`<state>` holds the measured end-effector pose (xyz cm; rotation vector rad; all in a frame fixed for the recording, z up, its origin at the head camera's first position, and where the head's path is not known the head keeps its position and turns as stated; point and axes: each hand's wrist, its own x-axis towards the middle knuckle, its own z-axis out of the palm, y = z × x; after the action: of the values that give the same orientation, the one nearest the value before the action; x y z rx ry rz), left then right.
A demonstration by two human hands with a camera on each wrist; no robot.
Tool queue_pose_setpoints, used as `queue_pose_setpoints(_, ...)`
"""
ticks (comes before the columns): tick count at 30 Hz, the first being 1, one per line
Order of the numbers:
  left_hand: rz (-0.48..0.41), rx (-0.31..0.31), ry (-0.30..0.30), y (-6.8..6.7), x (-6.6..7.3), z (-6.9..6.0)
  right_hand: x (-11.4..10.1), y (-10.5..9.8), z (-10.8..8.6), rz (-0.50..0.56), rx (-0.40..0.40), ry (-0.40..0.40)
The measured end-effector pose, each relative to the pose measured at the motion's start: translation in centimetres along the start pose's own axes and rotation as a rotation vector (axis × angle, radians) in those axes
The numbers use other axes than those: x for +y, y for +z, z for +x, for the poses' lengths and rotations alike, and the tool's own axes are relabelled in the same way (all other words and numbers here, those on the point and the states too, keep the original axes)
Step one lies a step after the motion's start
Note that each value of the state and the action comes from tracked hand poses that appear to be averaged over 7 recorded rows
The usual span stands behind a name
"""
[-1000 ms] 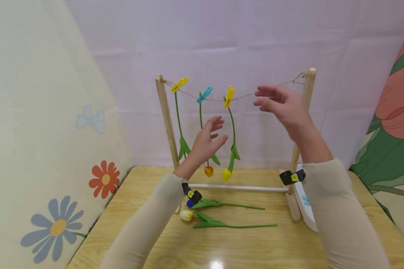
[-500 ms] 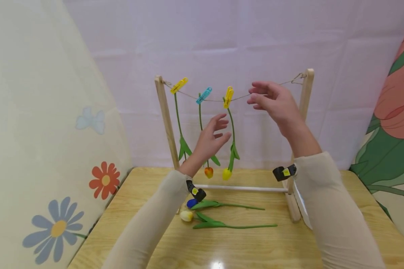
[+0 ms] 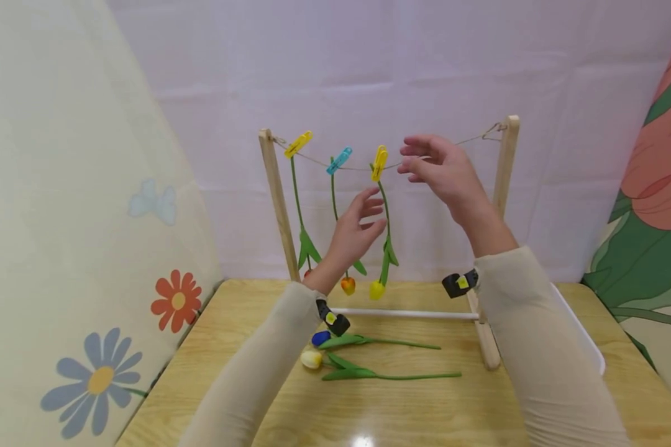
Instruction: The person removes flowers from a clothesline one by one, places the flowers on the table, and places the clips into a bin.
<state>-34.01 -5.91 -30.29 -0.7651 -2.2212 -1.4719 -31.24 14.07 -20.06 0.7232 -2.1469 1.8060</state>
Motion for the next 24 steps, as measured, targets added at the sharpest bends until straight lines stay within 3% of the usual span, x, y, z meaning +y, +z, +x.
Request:
queue_pose_setpoints(14,-0.061,0.008,0.011,0.5,0.0,0.5,-0.4,1.8,1.0,-0.052,0.029,0.067)
queue_pose_setpoints(24,-0.088,0.011,0.031,0.9,0.0,0.8,-0.3,2.4,1.5,-0.044,0.018,0.05)
